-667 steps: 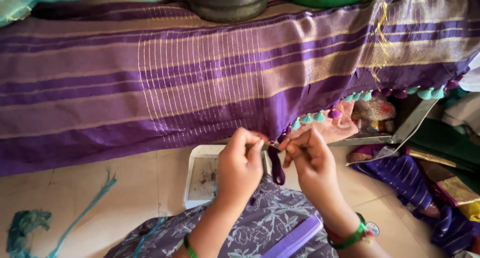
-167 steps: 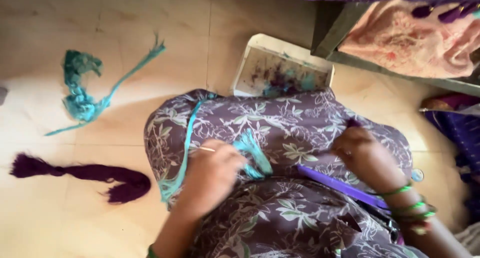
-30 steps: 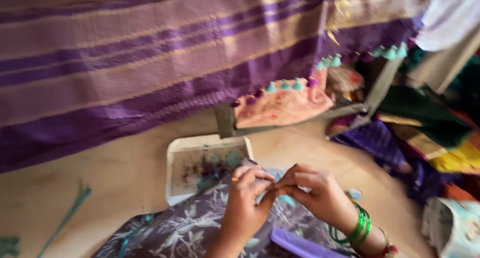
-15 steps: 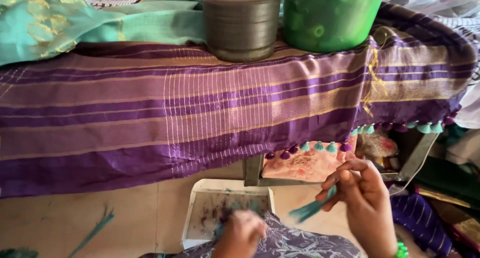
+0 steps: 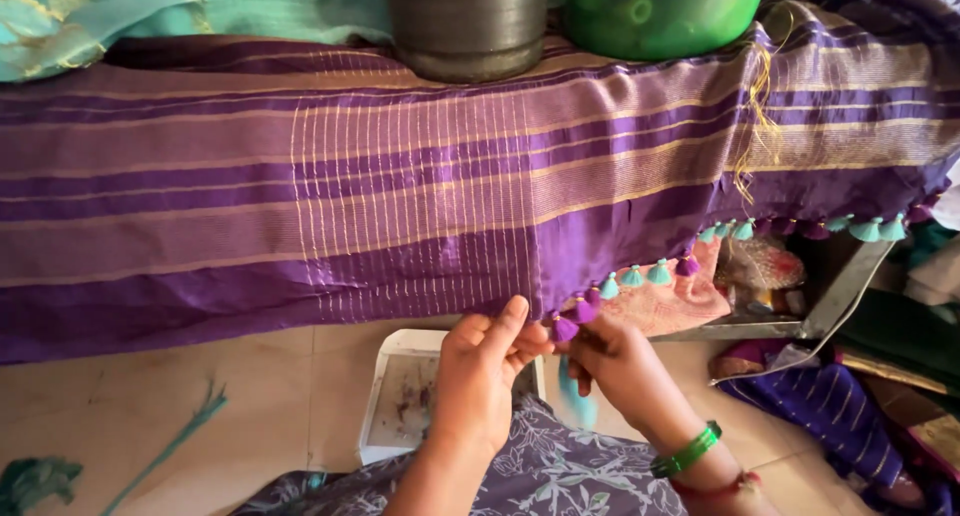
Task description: Making decorative tassels and attaching them to the edge of a purple fabric.
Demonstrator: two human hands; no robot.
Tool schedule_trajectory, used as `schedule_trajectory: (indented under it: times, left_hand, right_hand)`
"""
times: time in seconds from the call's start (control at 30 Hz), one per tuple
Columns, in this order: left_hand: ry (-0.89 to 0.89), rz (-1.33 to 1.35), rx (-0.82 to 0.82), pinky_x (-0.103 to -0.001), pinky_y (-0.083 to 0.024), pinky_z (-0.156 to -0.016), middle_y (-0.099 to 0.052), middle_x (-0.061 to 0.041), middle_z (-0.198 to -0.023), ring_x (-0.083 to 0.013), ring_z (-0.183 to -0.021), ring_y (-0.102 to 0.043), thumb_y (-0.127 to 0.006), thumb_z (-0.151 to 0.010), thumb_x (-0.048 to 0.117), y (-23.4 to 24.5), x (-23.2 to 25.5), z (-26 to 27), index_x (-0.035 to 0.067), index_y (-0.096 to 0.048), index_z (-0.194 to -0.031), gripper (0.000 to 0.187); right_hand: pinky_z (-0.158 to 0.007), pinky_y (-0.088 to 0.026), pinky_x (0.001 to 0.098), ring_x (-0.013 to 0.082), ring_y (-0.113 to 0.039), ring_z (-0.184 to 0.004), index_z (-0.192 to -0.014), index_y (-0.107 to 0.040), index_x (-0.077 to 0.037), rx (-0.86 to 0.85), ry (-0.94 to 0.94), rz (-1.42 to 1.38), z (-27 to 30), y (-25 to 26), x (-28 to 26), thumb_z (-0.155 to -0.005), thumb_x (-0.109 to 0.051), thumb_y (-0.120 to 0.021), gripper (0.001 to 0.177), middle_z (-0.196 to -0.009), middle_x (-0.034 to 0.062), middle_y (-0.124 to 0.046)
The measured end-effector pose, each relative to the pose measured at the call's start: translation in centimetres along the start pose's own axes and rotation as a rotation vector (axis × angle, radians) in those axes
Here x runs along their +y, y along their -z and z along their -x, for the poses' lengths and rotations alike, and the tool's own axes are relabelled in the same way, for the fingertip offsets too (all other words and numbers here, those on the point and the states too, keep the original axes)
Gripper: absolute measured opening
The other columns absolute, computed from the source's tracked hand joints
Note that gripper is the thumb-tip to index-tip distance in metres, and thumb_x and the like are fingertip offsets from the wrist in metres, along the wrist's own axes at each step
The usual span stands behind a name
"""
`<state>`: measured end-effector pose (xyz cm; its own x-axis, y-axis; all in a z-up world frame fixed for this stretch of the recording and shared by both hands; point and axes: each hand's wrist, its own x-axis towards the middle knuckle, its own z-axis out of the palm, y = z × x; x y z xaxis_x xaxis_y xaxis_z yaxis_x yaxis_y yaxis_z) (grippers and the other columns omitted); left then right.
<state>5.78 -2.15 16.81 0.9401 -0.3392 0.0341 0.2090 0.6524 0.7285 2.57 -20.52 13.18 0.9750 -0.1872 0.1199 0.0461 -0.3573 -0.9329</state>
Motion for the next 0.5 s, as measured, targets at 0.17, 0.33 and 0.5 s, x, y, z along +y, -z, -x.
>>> schedule_trajectory:
  times: [0.17, 0.33, 0.5]
  left_hand:
    - [-0.133, -0.105, 0.075, -0.034, -0.054, -0.074, -0.073, -0.014, -0.077, -0.0187, -0.071, -0.067, -0.077, -0.088, 0.023, 0.2, 0.1, 1.2, 0.004, -0.061, -0.076, 0.027]
    - [-0.197, -0.152, 0.072, -0.033, -0.054, -0.076, -0.074, -0.014, -0.079, -0.0184, -0.074, -0.067, -0.080, -0.087, 0.021, 0.3, 0.3, 1.8, 0.002, -0.060, -0.076, 0.029]
    - [-0.151, -0.160, 0.071, -0.033, -0.054, -0.076, -0.074, -0.013, -0.078, -0.0178, -0.075, -0.067, -0.079, -0.086, 0.023, 0.3, 0.2, 2.1, 0.002, -0.063, -0.077, 0.028]
  right_hand:
    - [-0.040, -0.037, 0.0239, 0.0107, -0.050, -0.047, -0.093, -0.070, 0.000, -0.122, -0.008, -0.527, -0.3, -0.8, -2.1, -0.096, -0.002, -0.063, 0.007, -0.062, 0.0050, -0.060]
    - [-0.045, -0.047, 0.0285, 0.0138, -0.059, -0.055, -0.090, -0.069, 0.002, -0.147, 0.094, -0.625, 0.3, -1.3, -2.6, -0.093, 0.002, -0.063, 0.007, -0.069, 0.0057, -0.065]
    - [-0.050, -0.051, 0.0307, 0.0157, -0.063, -0.057, -0.091, -0.069, 0.003, -0.124, 0.140, -0.671, 1.1, -1.5, -2.7, -0.095, 0.001, -0.064, 0.007, -0.072, 0.0081, -0.067]
